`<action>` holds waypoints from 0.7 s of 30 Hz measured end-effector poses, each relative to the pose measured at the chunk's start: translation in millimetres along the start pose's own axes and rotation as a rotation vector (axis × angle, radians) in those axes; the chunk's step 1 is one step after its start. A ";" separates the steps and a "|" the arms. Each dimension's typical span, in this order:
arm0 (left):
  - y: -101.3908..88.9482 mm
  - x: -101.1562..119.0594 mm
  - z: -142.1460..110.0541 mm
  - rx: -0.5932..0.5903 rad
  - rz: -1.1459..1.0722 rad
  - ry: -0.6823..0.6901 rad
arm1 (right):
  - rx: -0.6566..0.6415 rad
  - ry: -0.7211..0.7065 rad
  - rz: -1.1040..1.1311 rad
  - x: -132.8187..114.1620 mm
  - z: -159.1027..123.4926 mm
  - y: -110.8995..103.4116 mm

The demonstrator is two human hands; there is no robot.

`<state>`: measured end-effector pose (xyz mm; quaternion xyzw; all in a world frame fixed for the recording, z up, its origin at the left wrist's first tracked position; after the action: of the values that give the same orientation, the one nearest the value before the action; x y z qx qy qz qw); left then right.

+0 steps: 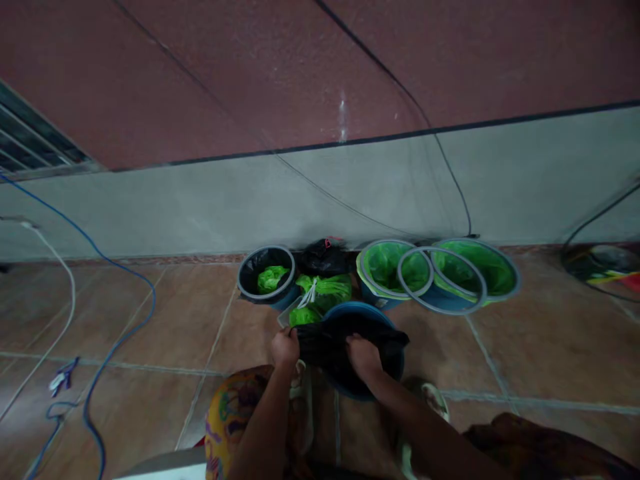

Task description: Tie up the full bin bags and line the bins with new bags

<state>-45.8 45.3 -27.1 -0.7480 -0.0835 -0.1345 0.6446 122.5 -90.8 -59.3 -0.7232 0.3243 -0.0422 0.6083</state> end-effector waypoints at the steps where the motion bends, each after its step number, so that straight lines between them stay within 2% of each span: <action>1: -0.2 0.4 0.1 -0.003 0.000 0.001 | 0.031 -0.004 0.024 3.0 -0.4 -3.2; 4: -1.0 2.9 -1.0 -0.003 0.013 0.008 | 0.111 -0.003 0.162 17.8 -1.8 -15.7; 8: -2.7 6.3 -5.7 -0.017 0.014 0.025 | 0.150 0.031 0.472 38.0 3.4 -33.0; 13: -7.1 6.8 -9.4 -0.040 0.058 0.065 | 0.171 0.052 0.690 42.9 14.3 -57.7; 15: -9.3 7.5 -10.1 -0.053 0.062 0.077 | 0.154 0.047 0.672 40.6 14.9 -68.7; 17: -11.8 9.3 -11.2 -0.054 0.056 0.087 | 0.132 0.032 0.536 38.8 12.5 -75.7; 21: -16.7 14.4 -14.9 -0.060 0.064 0.072 | 0.092 0.004 0.162 36.2 3.3 -66.6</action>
<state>-38.5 32.5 -4.9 -0.7640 -0.0320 -0.1432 0.6283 180.3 -103.6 -11.8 -0.6660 0.3806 -0.0093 0.6416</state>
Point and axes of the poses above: each hand's wrist, its own z-axis towards the middle knuckle, its own y-axis out of the palm, x = y × z, the point moved 2 cm from there along z, towards the middle knuckle, and after that the axes turned 12 degrees about x, right-handed, at the moved point
